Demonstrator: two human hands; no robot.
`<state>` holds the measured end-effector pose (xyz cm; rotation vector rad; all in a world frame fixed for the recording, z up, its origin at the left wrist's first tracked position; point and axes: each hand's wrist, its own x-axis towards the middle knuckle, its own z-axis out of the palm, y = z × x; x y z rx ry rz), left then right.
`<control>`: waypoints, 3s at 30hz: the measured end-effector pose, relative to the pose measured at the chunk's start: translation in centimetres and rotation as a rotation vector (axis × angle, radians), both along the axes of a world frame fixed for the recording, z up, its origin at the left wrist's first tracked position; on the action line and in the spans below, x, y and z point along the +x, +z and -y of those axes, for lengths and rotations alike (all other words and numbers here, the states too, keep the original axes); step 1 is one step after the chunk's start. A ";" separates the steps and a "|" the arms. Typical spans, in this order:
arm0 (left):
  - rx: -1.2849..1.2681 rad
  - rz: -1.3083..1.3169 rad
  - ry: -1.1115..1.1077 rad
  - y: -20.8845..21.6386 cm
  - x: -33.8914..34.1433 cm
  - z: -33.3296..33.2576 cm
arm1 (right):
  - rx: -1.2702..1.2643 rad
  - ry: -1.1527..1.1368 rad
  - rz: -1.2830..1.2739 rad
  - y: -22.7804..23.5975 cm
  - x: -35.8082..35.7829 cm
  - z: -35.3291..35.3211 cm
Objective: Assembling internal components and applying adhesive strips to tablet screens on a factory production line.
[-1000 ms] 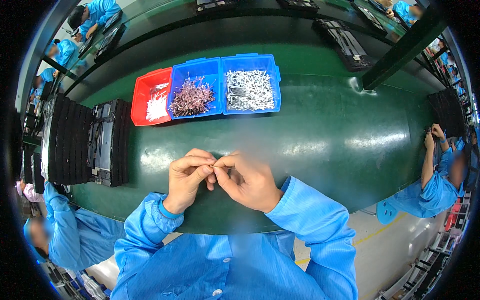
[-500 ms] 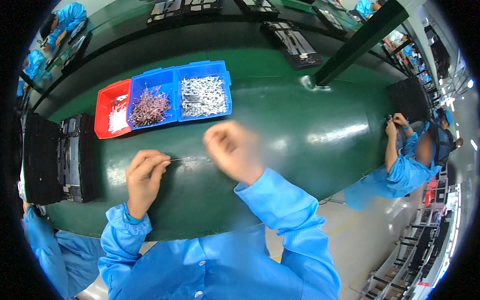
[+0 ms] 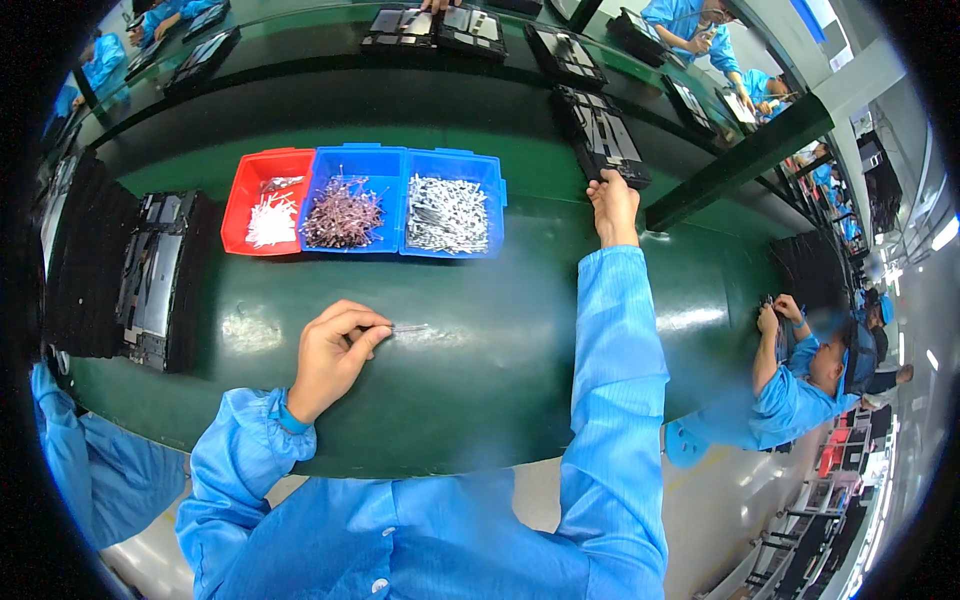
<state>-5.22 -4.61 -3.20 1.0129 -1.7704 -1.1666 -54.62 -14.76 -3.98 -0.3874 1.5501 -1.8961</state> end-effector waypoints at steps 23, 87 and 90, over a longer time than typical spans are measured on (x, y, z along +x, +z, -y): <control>0.145 -0.075 -0.112 1.3 0.9 -0.5 | -0.080 0.458 0.432 -1.3 14.1 -28.5; 0.091 0.207 -0.087 5.7 5.4 -3.4 | 0.329 0.566 -1.435 5.7 28.2 -16.4; 0.074 0.057 -0.019 6.1 5.1 -2.9 | 0.216 0.463 -1.375 7.7 29.3 -16.8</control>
